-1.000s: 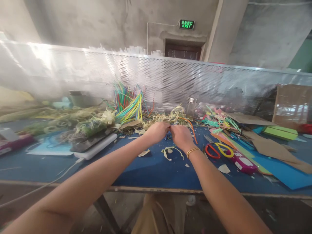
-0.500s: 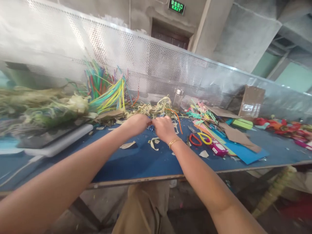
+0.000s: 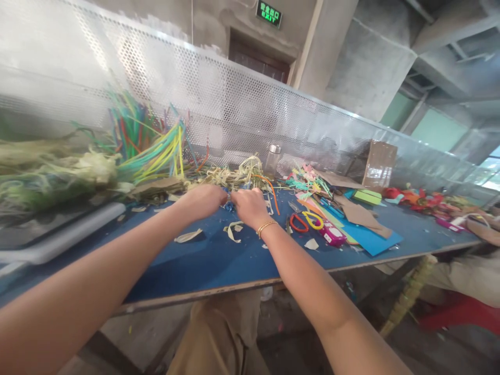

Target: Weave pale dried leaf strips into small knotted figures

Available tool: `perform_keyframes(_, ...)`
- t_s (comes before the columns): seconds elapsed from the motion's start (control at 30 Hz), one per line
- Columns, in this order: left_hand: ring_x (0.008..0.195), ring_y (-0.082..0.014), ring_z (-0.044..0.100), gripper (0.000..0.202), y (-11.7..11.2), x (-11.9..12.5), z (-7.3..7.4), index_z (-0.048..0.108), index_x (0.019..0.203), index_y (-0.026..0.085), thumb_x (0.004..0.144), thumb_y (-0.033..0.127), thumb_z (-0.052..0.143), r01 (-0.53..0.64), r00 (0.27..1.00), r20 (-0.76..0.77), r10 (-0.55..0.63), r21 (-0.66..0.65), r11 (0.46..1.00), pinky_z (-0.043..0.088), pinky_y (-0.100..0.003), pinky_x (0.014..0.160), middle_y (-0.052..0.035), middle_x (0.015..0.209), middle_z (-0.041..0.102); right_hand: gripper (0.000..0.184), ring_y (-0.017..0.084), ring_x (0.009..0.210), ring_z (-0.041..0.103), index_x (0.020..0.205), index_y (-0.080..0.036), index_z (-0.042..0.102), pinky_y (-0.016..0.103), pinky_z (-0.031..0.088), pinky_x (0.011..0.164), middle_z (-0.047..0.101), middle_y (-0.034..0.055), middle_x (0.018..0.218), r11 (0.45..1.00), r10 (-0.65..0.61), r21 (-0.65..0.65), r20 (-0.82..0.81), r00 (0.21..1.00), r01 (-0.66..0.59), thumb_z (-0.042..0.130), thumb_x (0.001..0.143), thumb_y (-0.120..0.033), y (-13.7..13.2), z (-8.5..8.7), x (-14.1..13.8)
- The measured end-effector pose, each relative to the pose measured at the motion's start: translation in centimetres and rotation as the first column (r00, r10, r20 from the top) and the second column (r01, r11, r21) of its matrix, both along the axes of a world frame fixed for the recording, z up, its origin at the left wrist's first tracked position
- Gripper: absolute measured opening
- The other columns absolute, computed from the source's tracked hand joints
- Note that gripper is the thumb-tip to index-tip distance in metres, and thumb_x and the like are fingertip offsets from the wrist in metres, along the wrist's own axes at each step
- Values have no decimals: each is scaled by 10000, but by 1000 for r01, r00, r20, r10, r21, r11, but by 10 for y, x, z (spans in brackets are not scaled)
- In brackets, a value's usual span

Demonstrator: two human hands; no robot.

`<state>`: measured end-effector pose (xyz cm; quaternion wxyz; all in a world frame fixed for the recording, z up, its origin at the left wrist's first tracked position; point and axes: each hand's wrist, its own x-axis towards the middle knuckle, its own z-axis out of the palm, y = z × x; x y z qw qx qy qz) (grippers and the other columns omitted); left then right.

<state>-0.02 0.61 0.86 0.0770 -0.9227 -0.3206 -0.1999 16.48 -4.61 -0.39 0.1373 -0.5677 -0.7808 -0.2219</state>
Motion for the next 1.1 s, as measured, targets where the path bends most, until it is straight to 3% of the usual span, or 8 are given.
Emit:
perform_keyframes(0.13, 696, -201, 612, 207, -4, -3, 5, 654, 689, 182, 713, 102, 464, -16, 996, -83, 20, 50, 999, 406, -279, 613, -90, 768, 676, 231, 168, 877, 560, 909, -214, 619, 305, 242, 757, 671, 21, 892, 1000, 19, -14, -10, 1000, -20, 392, 953, -210, 1, -1, 2)
perform_keyframes(0.67, 905, -199, 602, 242, 13, -49, 40, 659, 781, 194, 709, 80, 458, -221, 971, 116, 208, 122, 968, 405, -276, 805, -81, 899, 674, 279, 171, 812, 571, 913, -195, 623, 282, 257, 681, 682, 43, 874, 986, -52, 158, -45, 998, 59, 356, 973, -251, 11, 12, 37)
perform_keyframes(0.77, 865, -201, 588, 178, 22, -70, 42, 639, 717, 173, 712, 78, 489, -330, 897, 318, 306, 23, 944, 404, -268, 771, -74, 793, 646, 297, 170, 771, 576, 912, -199, 640, 279, 264, 659, 680, 39, 820, 969, -144, 180, -143, 979, 169, 352, 969, -243, 15, 9, 54)
perform_keyframes(0.83, 743, -174, 562, 139, 28, -82, 42, 614, 663, 155, 745, 103, 514, -355, 767, 517, 380, -151, 922, 399, -244, 682, -53, 660, 579, 315, 167, 760, 577, 908, -196, 656, 276, 274, 652, 684, 45, 836, 947, -218, 184, -237, 947, 265, 351, 968, -244, 17, 6, 64)
perform_keyframes(0.9, 579, -117, 484, 166, 32, -86, 40, 595, 666, 144, 805, 145, 505, -157, 573, 704, 421, -410, 899, 364, -206, 553, -20, 585, 504, 313, 163, 785, 579, 887, -194, 677, 266, 299, 669, 686, 52, 865, 950, -215, 162, -277, 937, 266, 380, 959, -261, 19, 3, 68)
perform_keyframes(0.97, 474, -71, 404, 187, 32, -81, 37, 554, 690, 142, 849, 137, 456, 297, 341, 808, 481, -578, 760, 302, -166, 452, 6, 570, 459, 275, 157, 817, 580, 854, -202, 700, 254, 327, 701, 684, 46, 874, 978, -144, 111, -267, 953, 179, 455, 931, -299, 20, 0, 66)
perform_keyframes(1.03, 426, -42, 370, 201, 29, -69, 32, 514, 692, 143, 867, 105, 422, 636, 177, 803, 570, -535, 556, 268, -129, 405, 26, 558, 423, 215, 152, 835, 580, 817, -218, 718, 246, 346, 736, 683, 31, 861, 996, -70, 32, -237, 969, 80, 546, 882, -331, 20, -2, 58)
perform_keyframes(1.1, 407, -28, 371, 209, 25, -58, 25, 501, 696, 140, 879, 92, 411, 763, 84, 768, 635, -460, 454, 264, -103, 383, 36, 549, 411, 158, 150, 844, 580, 799, -233, 730, 247, 356, 765, 687, 19, 845, 998, -51, -48, -202, 978, 42, 610, 837, -329, 19, -4, 51)
